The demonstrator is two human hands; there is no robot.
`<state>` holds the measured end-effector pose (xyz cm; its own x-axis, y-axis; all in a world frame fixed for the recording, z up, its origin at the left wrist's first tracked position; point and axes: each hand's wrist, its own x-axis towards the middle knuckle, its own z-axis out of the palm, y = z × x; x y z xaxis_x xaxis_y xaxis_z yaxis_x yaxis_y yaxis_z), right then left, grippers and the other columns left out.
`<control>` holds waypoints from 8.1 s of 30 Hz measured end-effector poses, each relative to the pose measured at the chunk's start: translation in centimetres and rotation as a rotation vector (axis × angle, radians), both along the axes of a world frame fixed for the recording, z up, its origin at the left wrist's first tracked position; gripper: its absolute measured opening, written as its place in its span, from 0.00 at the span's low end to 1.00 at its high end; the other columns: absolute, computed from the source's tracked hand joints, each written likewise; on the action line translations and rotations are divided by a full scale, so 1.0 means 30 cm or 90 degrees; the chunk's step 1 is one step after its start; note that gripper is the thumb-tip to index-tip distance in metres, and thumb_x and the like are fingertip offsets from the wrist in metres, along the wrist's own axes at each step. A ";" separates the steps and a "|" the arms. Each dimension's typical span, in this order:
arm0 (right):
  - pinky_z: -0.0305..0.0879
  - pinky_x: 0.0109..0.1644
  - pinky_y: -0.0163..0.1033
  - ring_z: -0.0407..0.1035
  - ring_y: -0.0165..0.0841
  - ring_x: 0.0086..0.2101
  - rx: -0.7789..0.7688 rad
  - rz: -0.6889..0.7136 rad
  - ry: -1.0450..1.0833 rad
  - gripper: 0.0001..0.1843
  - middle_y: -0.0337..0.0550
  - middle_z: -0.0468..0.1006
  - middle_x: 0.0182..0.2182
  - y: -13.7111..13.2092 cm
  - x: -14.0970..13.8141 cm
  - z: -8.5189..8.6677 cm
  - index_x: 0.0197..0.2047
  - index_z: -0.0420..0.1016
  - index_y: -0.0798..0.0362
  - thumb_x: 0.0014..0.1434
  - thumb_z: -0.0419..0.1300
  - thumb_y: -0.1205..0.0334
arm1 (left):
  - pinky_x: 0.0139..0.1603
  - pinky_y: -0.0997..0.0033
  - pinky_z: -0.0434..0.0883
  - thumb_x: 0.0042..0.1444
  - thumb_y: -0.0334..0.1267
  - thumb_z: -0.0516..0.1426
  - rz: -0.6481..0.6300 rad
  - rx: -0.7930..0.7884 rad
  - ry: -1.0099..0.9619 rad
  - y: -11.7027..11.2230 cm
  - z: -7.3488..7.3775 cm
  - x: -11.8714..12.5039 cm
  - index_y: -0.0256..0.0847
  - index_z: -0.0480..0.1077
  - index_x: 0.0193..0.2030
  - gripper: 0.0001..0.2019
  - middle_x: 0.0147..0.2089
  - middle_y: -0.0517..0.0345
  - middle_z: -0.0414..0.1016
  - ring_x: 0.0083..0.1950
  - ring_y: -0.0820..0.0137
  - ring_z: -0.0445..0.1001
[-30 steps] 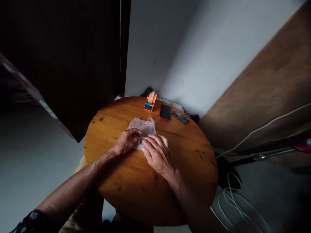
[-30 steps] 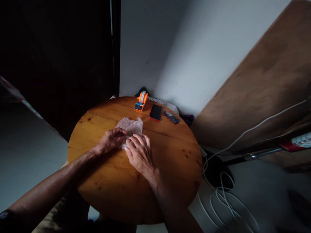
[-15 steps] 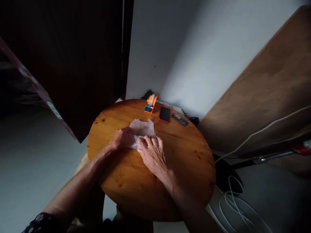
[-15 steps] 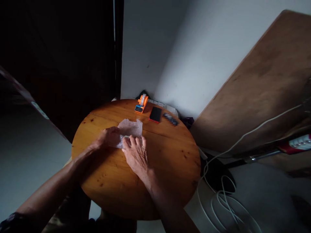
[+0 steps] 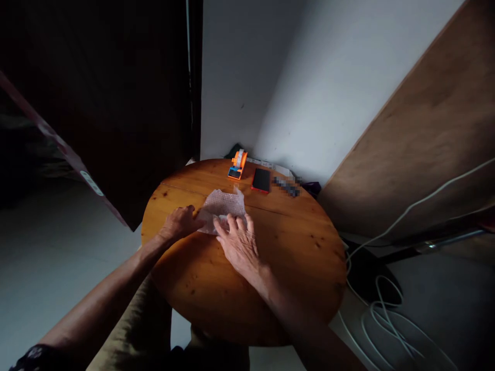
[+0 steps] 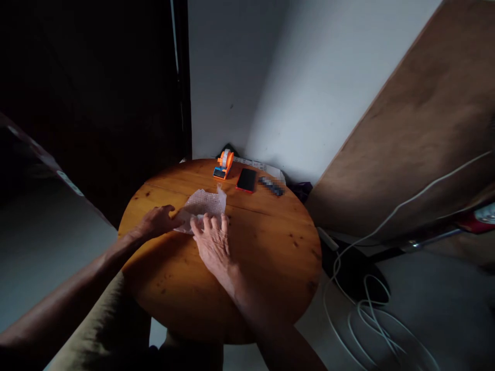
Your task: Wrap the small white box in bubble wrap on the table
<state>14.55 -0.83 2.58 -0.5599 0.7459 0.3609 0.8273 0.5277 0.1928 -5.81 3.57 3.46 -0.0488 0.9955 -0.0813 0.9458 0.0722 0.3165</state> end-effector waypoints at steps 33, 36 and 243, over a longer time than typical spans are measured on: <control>0.39 0.68 0.59 0.64 0.46 0.53 -0.052 0.018 0.068 0.22 0.59 0.73 0.54 -0.029 0.007 0.033 0.60 0.67 0.60 0.63 0.56 0.65 | 0.27 0.73 0.69 0.50 0.36 0.56 0.020 -0.060 -0.617 -0.011 0.053 0.136 0.37 0.66 0.26 0.06 0.23 0.58 0.72 0.23 0.74 0.70; 0.39 0.69 0.58 0.67 0.43 0.49 -0.065 0.024 0.100 0.14 0.55 0.76 0.47 -0.027 0.015 0.040 0.50 0.73 0.58 0.62 0.55 0.66 | 0.28 0.75 0.66 0.49 0.35 0.56 -0.007 -0.016 -0.571 -0.015 0.059 0.154 0.37 0.67 0.25 0.06 0.21 0.62 0.69 0.24 0.75 0.68; 0.66 0.31 0.34 0.67 0.26 0.26 -0.325 -0.001 0.698 0.31 0.44 0.81 0.41 0.085 0.058 -0.037 0.61 0.68 0.53 0.52 0.57 0.69 | 0.50 0.65 0.74 0.56 0.28 0.53 -0.333 0.374 -0.486 -0.071 -0.049 0.151 0.40 0.70 0.46 0.12 0.44 0.51 0.76 0.47 0.66 0.76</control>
